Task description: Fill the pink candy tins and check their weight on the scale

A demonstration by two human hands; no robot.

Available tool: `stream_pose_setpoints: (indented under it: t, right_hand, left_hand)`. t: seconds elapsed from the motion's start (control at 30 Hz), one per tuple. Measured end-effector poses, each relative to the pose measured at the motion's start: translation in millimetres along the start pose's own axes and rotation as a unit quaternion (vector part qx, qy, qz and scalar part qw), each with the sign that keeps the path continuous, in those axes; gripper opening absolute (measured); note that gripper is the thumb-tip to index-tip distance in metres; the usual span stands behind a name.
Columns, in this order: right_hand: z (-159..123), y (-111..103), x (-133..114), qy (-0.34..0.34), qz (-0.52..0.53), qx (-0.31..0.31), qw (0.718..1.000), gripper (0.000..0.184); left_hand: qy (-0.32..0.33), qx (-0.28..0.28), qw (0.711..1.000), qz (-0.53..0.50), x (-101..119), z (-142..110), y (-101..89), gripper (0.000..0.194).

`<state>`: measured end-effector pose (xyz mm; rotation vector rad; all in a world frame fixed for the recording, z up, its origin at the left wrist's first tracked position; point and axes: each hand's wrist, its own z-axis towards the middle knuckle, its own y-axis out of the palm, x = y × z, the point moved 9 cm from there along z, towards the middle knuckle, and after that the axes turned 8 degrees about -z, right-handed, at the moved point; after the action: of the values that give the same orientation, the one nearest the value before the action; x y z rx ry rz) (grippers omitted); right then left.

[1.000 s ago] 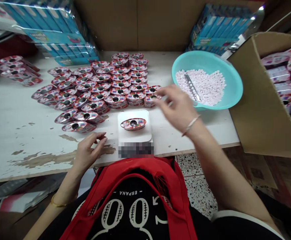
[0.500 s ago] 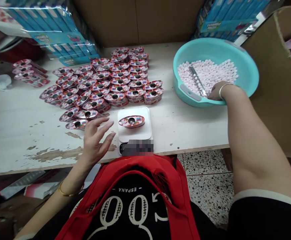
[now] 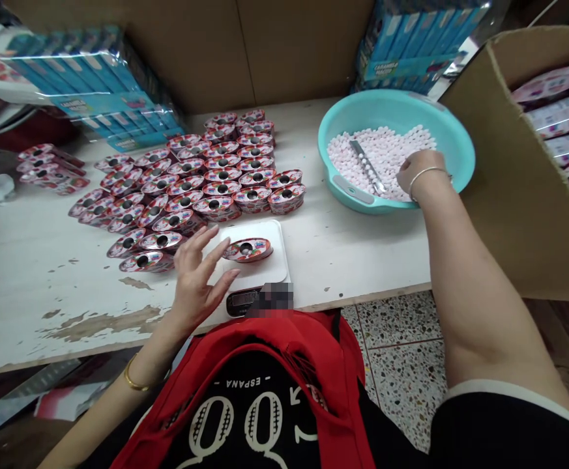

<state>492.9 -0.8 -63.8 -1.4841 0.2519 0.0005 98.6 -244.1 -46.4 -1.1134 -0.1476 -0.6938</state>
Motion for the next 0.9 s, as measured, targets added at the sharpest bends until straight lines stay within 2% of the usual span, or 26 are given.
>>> stream_pose_setpoints:
  t: [0.07,0.1,0.17,0.23,0.33,0.4,0.5,0.6,0.73,0.9]
  right_hand:
    - [-29.0,-22.5,-21.8,0.006,0.031,0.021,0.999,0.011]
    - [-46.6,-32.1,-39.8,-0.009,0.06,0.025,0.998,0.008]
    - [-85.5,-43.2,-92.9,-0.104,0.214,-0.01,0.971,0.014]
    - [-128.4,-49.1,-155.5,-0.24,0.275,-0.056,0.929,0.008]
    - [-178.9,-37.2,-226.0,-0.372,0.243,-0.126,0.887,0.009]
    - [-196.8,-20.3,-253.2,-0.409,0.194,-0.168,0.876,0.012]
    - [-206.3,1.2,-269.6,-0.422,0.128,-0.21,0.873,0.011]
    - [-207.8,8.5,-270.4,-0.416,0.122,-0.23,0.871,0.017]
    - [-207.1,6.6,-265.6,-0.405,0.17,-0.234,0.867,0.024]
    - [-202.4,8.1,-260.7,-0.359,0.285,-0.257,0.851,0.028]
  left_hand:
    - [-0.026,0.024,0.999,-0.014,-11.6,-5.2,-11.2,0.048]
    - [-0.039,0.033,0.998,-0.02,-17.7,-8.9,-15.8,0.045]
    - [-0.064,0.044,0.997,-0.025,-27.9,-16.8,-22.0,0.039]
    - [-0.077,0.041,0.996,-0.023,-32.9,-23.5,-23.5,0.035]
    - [-0.069,0.029,0.997,-0.02,-30.7,-29.7,-21.7,0.031]
    - [-0.06,0.023,0.998,-0.021,-27.1,-32.6,-20.5,0.029]
    - [-0.06,0.017,0.998,-0.025,-26.1,-37.4,-19.0,0.027]
    - [-0.072,0.015,0.997,-0.028,-29.5,-41.8,-17.2,0.028]
    - [-0.077,0.013,0.996,-0.04,-30.4,-40.0,-13.8,0.027]
    - [-0.056,0.023,0.996,-0.061,-25.3,-21.6,-13.2,0.028]
